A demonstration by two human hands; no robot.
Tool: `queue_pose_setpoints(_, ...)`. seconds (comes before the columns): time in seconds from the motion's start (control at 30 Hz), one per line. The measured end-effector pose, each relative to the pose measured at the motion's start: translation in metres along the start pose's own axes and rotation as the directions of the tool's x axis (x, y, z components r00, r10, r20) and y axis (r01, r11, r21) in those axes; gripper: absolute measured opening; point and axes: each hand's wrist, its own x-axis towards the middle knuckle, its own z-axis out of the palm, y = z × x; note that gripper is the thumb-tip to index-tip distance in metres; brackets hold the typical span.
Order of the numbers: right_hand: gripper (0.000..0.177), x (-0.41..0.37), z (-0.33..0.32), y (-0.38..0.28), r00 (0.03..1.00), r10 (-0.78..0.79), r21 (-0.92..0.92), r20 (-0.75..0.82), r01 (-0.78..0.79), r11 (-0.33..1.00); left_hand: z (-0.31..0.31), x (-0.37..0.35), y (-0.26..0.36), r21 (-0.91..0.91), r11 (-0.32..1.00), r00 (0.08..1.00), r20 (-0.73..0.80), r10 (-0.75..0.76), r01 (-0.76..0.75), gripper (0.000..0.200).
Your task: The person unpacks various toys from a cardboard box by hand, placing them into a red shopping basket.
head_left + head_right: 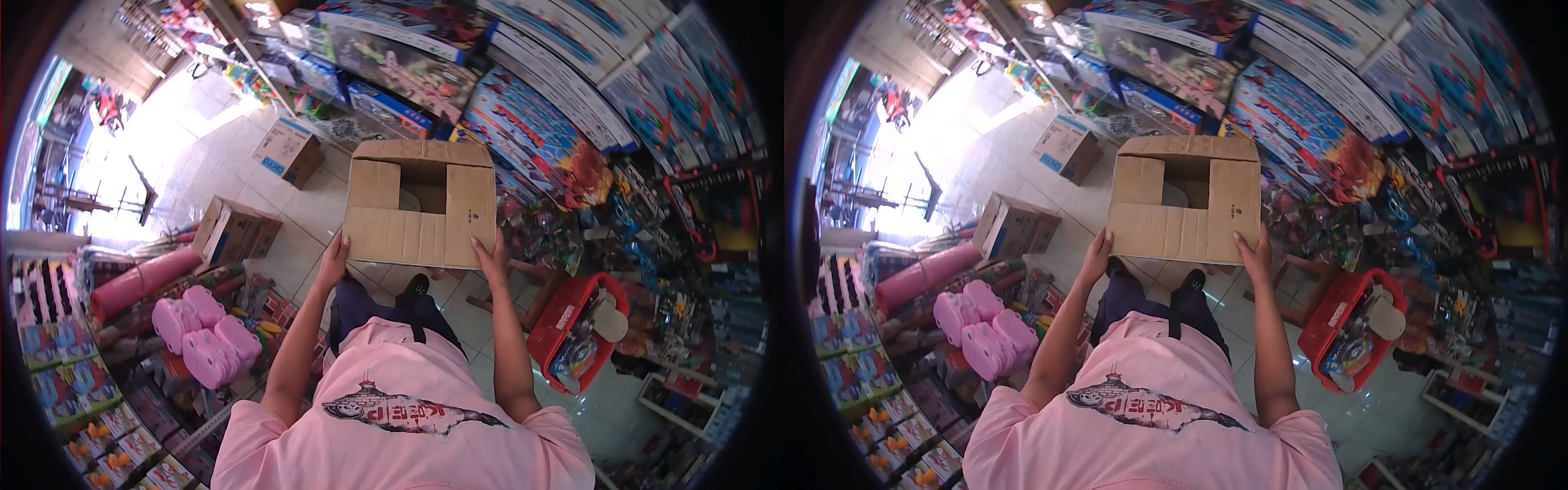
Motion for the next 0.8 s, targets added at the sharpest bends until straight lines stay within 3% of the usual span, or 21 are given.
queue_pose_setpoints(0.07, 0.065, 0.015, 0.030, 0.007, 0.998, -0.039, -0.014, 0.050, 0.040, 0.999, -0.025, -0.009, -0.003, -0.047, 0.994, 0.994, -0.039, -0.100, 0.098, 0.049)
queue_pose_setpoints(0.2, 0.065, 0.035, 0.100, -0.018, 0.981, -0.048, -0.019, 0.186, 0.052, 0.998, -0.077, -0.025, -0.037, -0.121, 0.983, 0.971, -0.181, -0.156, 0.136, 0.048)
queue_pose_setpoints(0.27, 0.080, 0.041, 0.141, -0.040, 0.957, -0.056, 0.046, 0.286, 0.044, 0.998, -0.109, -0.033, -0.052, -0.141, 0.983, 0.952, -0.267, -0.152, 0.118, 0.048)
queue_pose_setpoints(0.37, 0.074, 0.047, 0.212, -0.078, 0.907, -0.143, 0.024, 0.396, 0.145, 0.989, -0.161, -0.043, -0.085, -0.201, 0.971, 0.911, -0.365, -0.193, 0.126, 0.048)
queue_pose_setpoints(0.5, 0.071, 0.041, 0.318, -0.132, 0.846, -0.132, 0.036, 0.516, 0.133, 0.990, -0.234, -0.059, -0.120, -0.272, 0.955, 0.841, -0.484, -0.241, 0.117, 0.048)
queue_pose_setpoints(0.6, 0.070, 0.046, 0.407, -0.155, 0.744, -0.165, -0.099, 0.647, 0.296, 0.950, -0.294, -0.073, -0.149, -0.242, 0.957, 0.766, -0.581, -0.274, 0.159, 0.049)
queue_pose_setpoints(0.73, 0.072, 0.035, 0.527, -0.187, 0.624, -0.217, -0.024, 0.751, 0.355, 0.935, -0.375, -0.095, -0.190, -0.296, 0.936, 0.668, -0.659, -0.346, 0.193, 0.050)
queue_pose_setpoints(0.8, 0.073, 0.025, 0.582, -0.201, 0.562, -0.252, 0.002, 0.787, 0.407, 0.913, -0.409, -0.104, -0.216, -0.275, 0.946, 0.570, -0.755, -0.325, 0.175, 0.050)
